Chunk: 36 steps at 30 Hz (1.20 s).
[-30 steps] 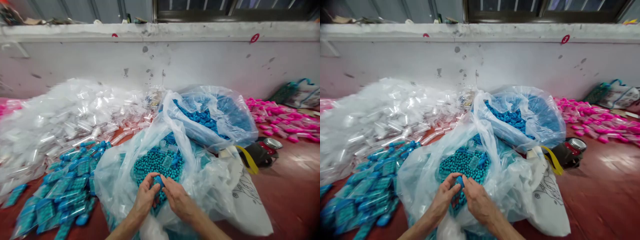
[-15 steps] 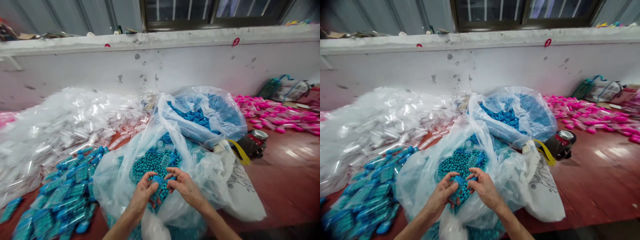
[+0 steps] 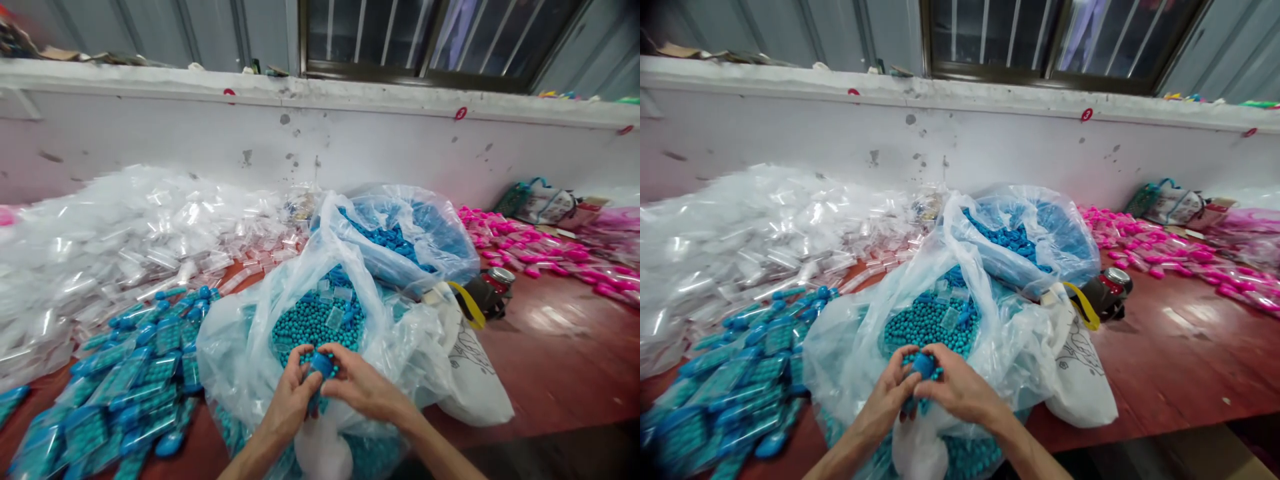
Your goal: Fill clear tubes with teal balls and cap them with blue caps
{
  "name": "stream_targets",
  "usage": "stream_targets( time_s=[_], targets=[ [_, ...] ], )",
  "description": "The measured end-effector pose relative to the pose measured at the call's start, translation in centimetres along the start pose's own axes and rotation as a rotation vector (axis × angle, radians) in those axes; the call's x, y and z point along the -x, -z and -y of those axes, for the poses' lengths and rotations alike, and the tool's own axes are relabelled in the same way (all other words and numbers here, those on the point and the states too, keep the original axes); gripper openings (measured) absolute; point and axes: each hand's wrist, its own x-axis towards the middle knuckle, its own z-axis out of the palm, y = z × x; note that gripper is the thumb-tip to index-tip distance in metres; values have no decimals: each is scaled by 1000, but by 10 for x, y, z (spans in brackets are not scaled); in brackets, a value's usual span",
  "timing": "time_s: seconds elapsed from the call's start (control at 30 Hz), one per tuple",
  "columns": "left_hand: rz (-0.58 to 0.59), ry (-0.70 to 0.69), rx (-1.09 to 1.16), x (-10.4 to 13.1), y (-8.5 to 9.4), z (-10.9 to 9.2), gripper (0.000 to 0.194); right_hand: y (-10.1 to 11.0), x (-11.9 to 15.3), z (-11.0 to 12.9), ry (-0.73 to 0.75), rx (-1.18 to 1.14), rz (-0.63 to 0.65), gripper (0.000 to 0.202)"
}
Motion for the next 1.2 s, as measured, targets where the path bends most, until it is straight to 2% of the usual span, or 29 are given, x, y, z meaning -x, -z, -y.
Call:
stream_targets(
  time_s=[0.07,0.13,0.27,0.33,0.47,0.63,0.67,0.73,0.83,0.87,0.93,1.0,1.07,1.13,1.2],
  targets=[
    [-44,-43,60,0,1,0,53,-17,5,1,-11,107,-17,83],
    [-57,-74,108,1,0,-1,52,-31,6,1,1,192,-72,95],
    [-59,-56,191,7,-4,-6,38,-45,3,6,80,274,-213,69],
    [-90,-48,205,10,-5,-7,31,-48,1,7,154,298,-246,63],
    [-167,-73,147,14,-4,-5,26,-59,1,-2,262,319,-292,70],
    [-178,-153,-26,12,0,0,18,-77,3,-14,305,288,-381,78],
    [-185,-175,-57,12,1,0,17,-77,3,-13,281,272,-360,78],
    [-200,-193,-92,12,5,-3,19,-69,2,-7,220,229,-239,82],
    [-253,-136,-91,18,26,-15,33,-45,-2,0,174,194,-29,89],
    [-299,-124,-107,20,39,-21,38,-36,-5,0,166,210,-5,83],
    [-463,-165,-220,26,71,-36,43,-22,-14,-2,135,296,-26,59],
    [-682,-241,-470,31,107,-52,44,-16,-27,-3,107,425,-64,38],
    [-925,-258,-796,32,138,-66,50,-21,-43,-4,91,560,-64,31],
    [-1114,-288,-1065,33,154,-75,58,-33,-60,-3,88,685,-40,32],
    [-1197,-377,-1161,33,151,-75,59,-45,-78,-4,92,779,-8,28]
  ],
)
